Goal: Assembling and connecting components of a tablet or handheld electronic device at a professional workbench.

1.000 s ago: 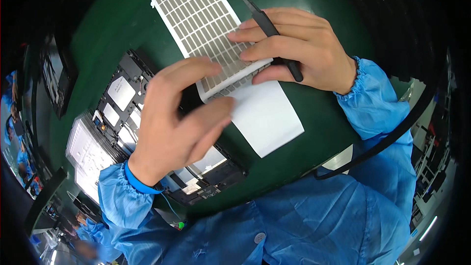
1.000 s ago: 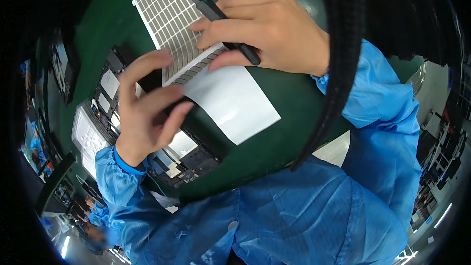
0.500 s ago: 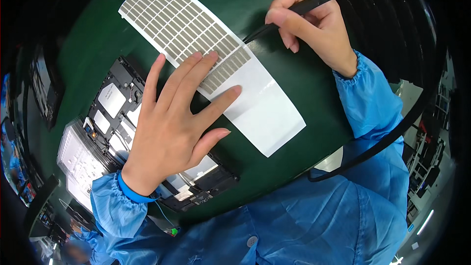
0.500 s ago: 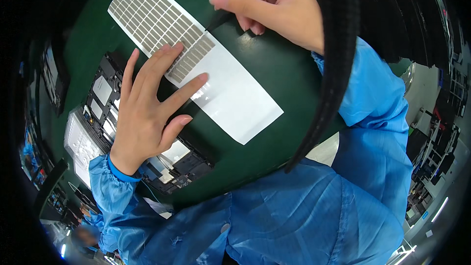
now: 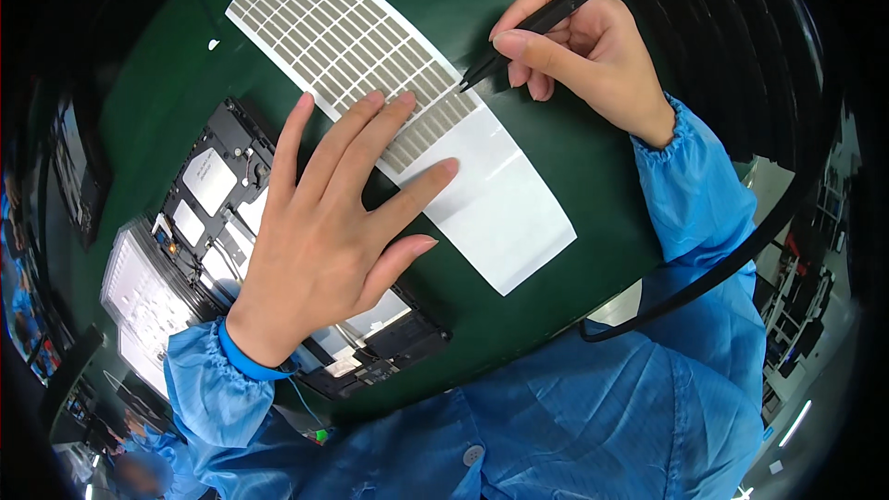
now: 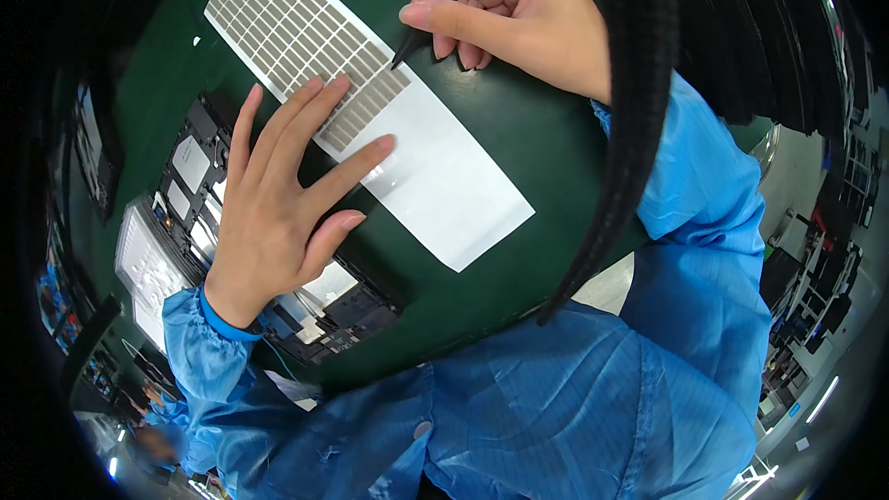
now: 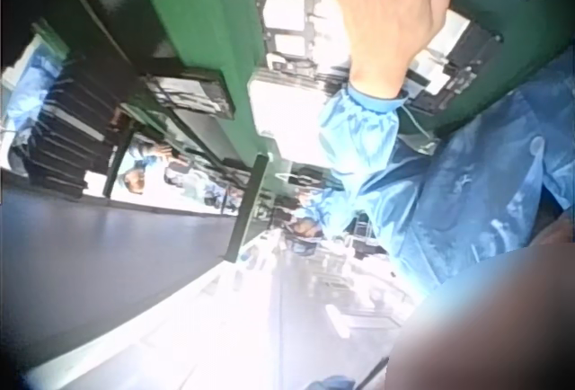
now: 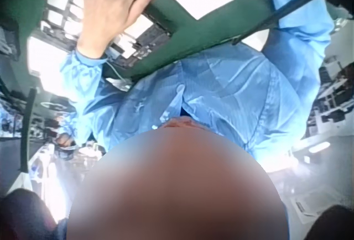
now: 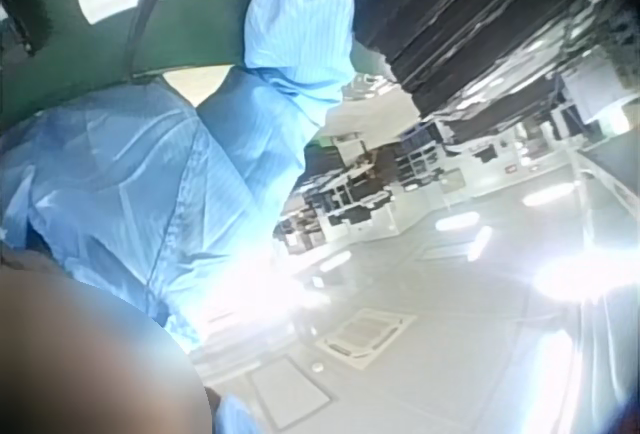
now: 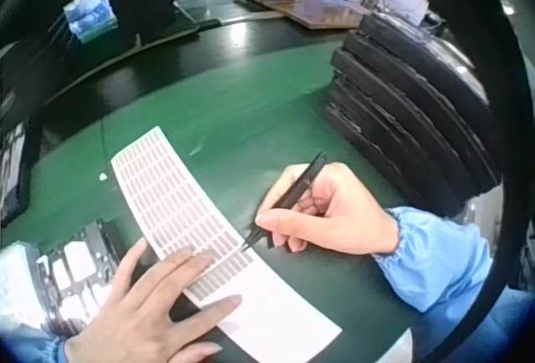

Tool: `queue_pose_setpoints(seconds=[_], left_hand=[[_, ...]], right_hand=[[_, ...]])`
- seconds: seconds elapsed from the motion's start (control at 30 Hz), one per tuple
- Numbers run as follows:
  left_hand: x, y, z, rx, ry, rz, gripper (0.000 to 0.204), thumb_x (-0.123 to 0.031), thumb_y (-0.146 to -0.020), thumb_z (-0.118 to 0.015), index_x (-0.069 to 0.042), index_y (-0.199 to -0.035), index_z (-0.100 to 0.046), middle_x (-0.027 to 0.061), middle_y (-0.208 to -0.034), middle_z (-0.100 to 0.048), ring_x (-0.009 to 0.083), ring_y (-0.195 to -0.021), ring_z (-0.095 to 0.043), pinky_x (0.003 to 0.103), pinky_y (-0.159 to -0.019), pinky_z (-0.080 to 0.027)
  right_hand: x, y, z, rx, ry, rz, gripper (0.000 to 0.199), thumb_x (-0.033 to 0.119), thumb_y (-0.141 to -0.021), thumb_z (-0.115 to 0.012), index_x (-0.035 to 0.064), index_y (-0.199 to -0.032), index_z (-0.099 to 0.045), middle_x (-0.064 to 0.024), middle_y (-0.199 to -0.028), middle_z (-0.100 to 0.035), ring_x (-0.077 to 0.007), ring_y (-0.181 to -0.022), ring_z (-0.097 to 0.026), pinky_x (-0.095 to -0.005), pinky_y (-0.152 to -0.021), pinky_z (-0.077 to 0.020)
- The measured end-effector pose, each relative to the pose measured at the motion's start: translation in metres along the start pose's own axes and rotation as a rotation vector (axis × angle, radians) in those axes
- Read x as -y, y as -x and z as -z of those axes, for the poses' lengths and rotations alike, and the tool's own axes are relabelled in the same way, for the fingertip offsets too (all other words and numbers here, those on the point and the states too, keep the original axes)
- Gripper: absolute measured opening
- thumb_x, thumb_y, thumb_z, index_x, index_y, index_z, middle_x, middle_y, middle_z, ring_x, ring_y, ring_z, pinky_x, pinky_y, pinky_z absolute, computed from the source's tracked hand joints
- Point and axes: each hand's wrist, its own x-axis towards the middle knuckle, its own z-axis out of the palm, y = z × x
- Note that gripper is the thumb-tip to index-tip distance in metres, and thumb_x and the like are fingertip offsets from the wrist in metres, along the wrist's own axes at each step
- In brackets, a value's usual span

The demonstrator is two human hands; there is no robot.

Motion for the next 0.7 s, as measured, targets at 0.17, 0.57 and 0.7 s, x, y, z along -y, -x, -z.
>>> queue_pose_setpoints(seconds=[0.17, 0.57, 0.7], left_hand=[[0.000, 0.005, 0.004, 0.014, -0.008, 0.013, 0.045, -0.042, -0.094, -0.057, -0.024, -0.134, -0.070, 0.0180, -0.154, -0.046, 0.0387, -0.144, -0.042, 0.059, -0.123, -0.020], [0.055, 0.088, 0.068, -0.277, 0.016, 0.256, 0.053, -0.014, -0.085, -0.073, -0.008, -0.136, -0.061, 0.0154, -0.142, -0.058, 0.0368, -0.135, -0.053, 0.049, -0.118, -0.035], [0.060, 0.130, 0.031, -0.466, 0.079, 0.390, 0.066, -0.007, -0.079, -0.080, -0.006, -0.139, -0.054, 0.0156, -0.140, -0.057, 0.0396, -0.126, -0.056, 0.043, -0.106, -0.047]], right_hand=[[0.002, -0.005, 0.000, 0.058, -0.004, 0.010, 0.017, 0.017, -0.102, -0.065, 0.0005, -0.106, -0.067, -0.0063, -0.075, -0.069, -0.0088, -0.062, -0.066, -0.0202, -0.058, -0.0515], [-0.006, -0.020, 0.004, -0.115, -0.279, 0.011, 0.040, 0.030, -0.109, -0.050, -0.0042, -0.126, -0.061, -0.0061, -0.094, -0.068, -0.0104, -0.068, -0.059, -0.0254, -0.062, -0.0497], [0.044, -0.076, -0.066, 0.113, -0.174, 0.208, 0.036, 0.029, -0.108, -0.054, -0.0028, -0.118, -0.065, -0.0078, -0.094, -0.070, -0.0108, -0.067, -0.063, -0.0249, -0.063, -0.0526]])
